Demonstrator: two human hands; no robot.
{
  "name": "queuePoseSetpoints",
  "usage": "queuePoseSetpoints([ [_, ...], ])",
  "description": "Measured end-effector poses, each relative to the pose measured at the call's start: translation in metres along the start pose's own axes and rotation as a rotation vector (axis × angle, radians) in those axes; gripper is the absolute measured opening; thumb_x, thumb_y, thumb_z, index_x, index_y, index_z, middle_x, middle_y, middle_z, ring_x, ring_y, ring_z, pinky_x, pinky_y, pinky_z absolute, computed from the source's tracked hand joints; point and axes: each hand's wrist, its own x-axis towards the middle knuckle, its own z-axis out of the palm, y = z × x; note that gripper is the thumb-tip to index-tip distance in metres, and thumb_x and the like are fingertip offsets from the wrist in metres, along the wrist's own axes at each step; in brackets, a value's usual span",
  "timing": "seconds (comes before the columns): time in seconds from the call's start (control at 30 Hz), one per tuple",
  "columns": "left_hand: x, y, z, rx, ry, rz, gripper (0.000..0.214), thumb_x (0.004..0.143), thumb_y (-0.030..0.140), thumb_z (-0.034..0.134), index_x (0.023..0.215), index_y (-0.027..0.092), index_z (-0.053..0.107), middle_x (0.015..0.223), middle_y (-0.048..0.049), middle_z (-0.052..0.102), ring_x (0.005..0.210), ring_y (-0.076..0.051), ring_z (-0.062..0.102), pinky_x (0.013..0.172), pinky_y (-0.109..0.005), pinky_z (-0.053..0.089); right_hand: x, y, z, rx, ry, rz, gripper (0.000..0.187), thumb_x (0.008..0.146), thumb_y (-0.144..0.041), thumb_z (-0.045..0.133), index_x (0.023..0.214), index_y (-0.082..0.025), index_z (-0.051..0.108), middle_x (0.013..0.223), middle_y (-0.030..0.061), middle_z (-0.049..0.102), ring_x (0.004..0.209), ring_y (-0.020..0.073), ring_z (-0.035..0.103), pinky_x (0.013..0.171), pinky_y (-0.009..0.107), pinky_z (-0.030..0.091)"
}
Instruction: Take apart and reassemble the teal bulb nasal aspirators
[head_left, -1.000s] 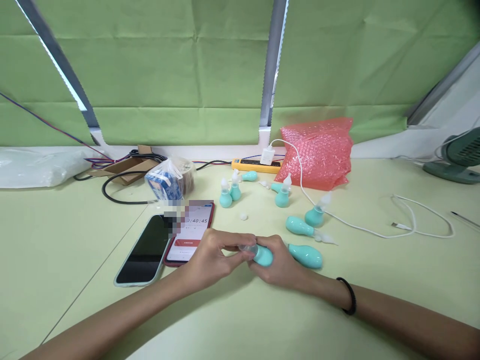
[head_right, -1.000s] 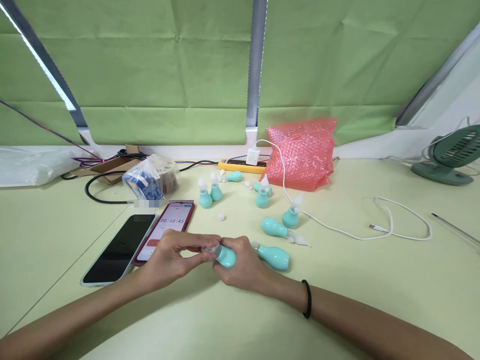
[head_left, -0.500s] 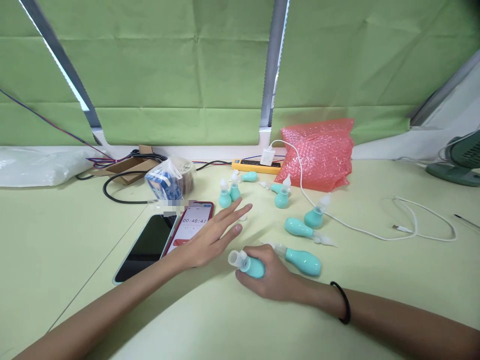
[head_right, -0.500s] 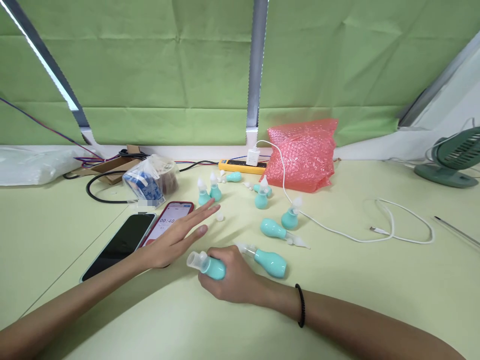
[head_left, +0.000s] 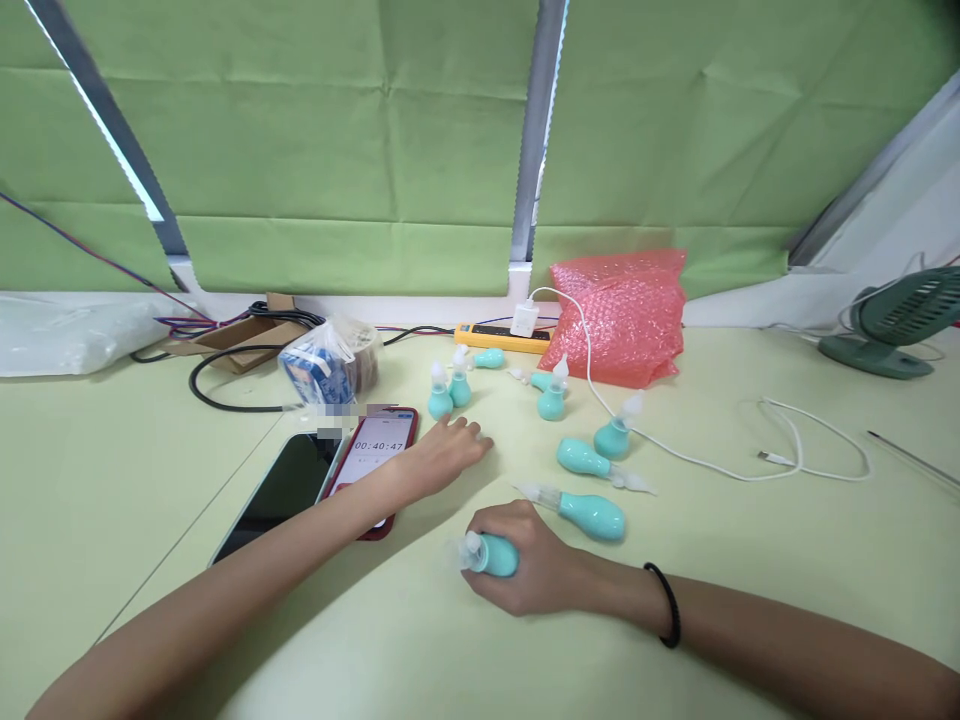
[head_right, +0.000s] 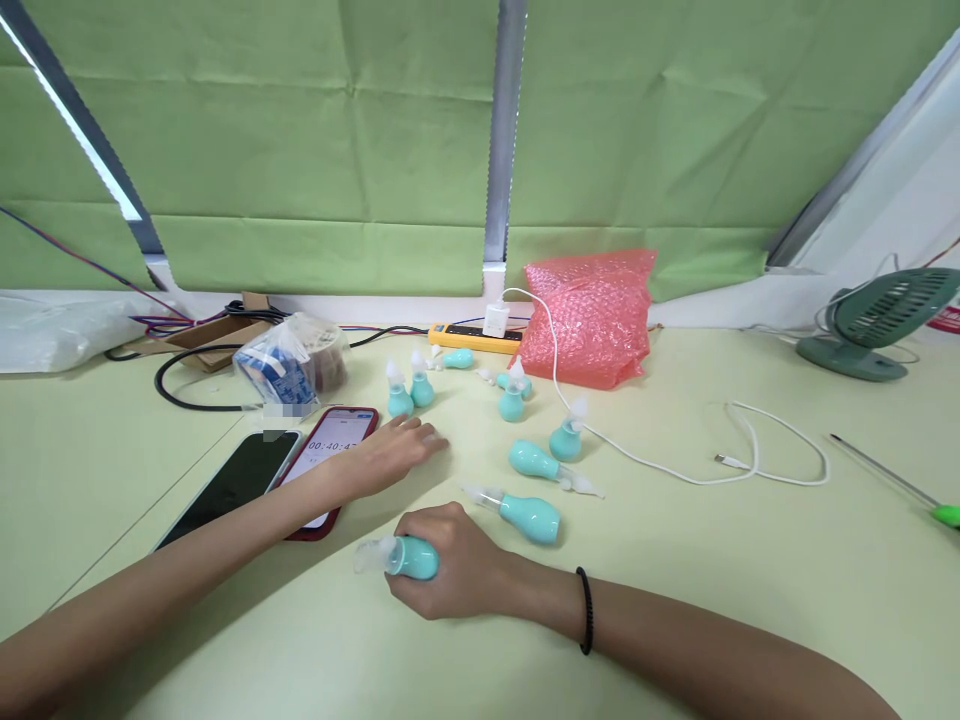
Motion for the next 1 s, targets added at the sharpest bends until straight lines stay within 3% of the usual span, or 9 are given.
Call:
queuePoseSetpoints([
  [0.1,-0.005,0.002,-0.014,-0.016,-0.008,-0.004,0.021,0.074,0.002,0.041,0.083,0.013,0.055,0.075,-0.0077,0.056,0.073,-0.022,0.054,0.061,-0.028,0.038,0.001,-0.001,-0.001,0.023,0.017,0.018,0.014,0.063,-0.016,0.048,0.057,-0.019,0.037,0.05,-0.005,0.04,0.044,0.0076,0.035,0.043,0.02,0.031],
  [0.2,-0.017,0.003,-0.045,-0.092,-0.014,-0.012,0.021,0.071,0.018,0.055,0.091,0.018,0.052,0.076,-0.0025,0.056,0.065,-0.018,0.053,0.051,-0.023,0.035,0.001,-0.002,-0.002,0.029,0.033,0.062,0.017,0.062,-0.014,0.048,0.055,-0.019,0.034,0.049,-0.0059,0.035,0.045,0.0071,0.033,0.045,0.02,0.03],
  [0.3,-0.03,0.004,-0.08,-0.398,-0.076,-0.049,0.019,0.067,0.029,0.062,0.079,0.018,0.054,0.06,0.0027,0.053,0.058,-0.014,0.051,0.047,-0.019,0.032,0.001,-0.002,-0.001,0.051,0.05,0.119,0.019,0.063,-0.014,0.049,0.055,-0.019,0.033,0.049,-0.0064,0.032,0.046,0.0067,0.031,0.044,0.019,0.029],
  [0.4,-0.04,0.005,-0.1,-0.589,-0.116,-0.005,0.016,0.064,0.029,0.065,0.072,0.017,0.058,0.057,0.0038,0.052,0.052,-0.01,0.049,0.046,-0.018,0.033,0.001,-0.001,0.0,0.103,0.066,0.168,0.019,0.063,-0.014,0.049,0.054,-0.018,0.033,0.05,-0.0064,0.031,0.047,0.0064,0.029,0.043,0.018,0.028],
  [0.63,-0.044,0.003,-0.095,-0.694,-0.139,0.036,0.02,0.061,0.02,0.067,0.081,0.019,0.066,0.063,0.0013,0.062,0.058,-0.012,0.055,0.051,-0.018,0.038,0.004,-0.001,-0.002,0.234,0.089,0.351,0.02,0.064,-0.014,0.049,0.054,-0.018,0.032,0.053,-0.006,0.028,0.05,0.0066,0.027,0.045,0.018,0.026],
  [0.77,-0.042,0.003,-0.094,-0.712,-0.139,-0.028,0.02,0.061,0.023,0.067,0.079,0.016,0.065,0.063,0.0008,0.061,0.056,-0.01,0.056,0.05,-0.017,0.04,0.004,-0.001,-0.002,0.242,0.075,0.373,0.019,0.064,-0.014,0.048,0.055,-0.018,0.032,0.055,-0.0056,0.029,0.051,0.0066,0.026,0.045,0.019,0.025],
  [1.0,-0.039,0.003,-0.092,-0.632,-0.104,-0.024,0.016,0.062,0.025,0.067,0.072,0.014,0.063,0.061,0.0009,0.06,0.057,-0.01,0.055,0.048,-0.016,0.038,0.003,0.003,-0.002,0.222,0.044,0.387,0.023,0.065,-0.016,0.049,0.055,-0.018,0.029,0.054,-0.0059,0.026,0.05,0.0066,0.024,0.044,0.019,0.022],
])
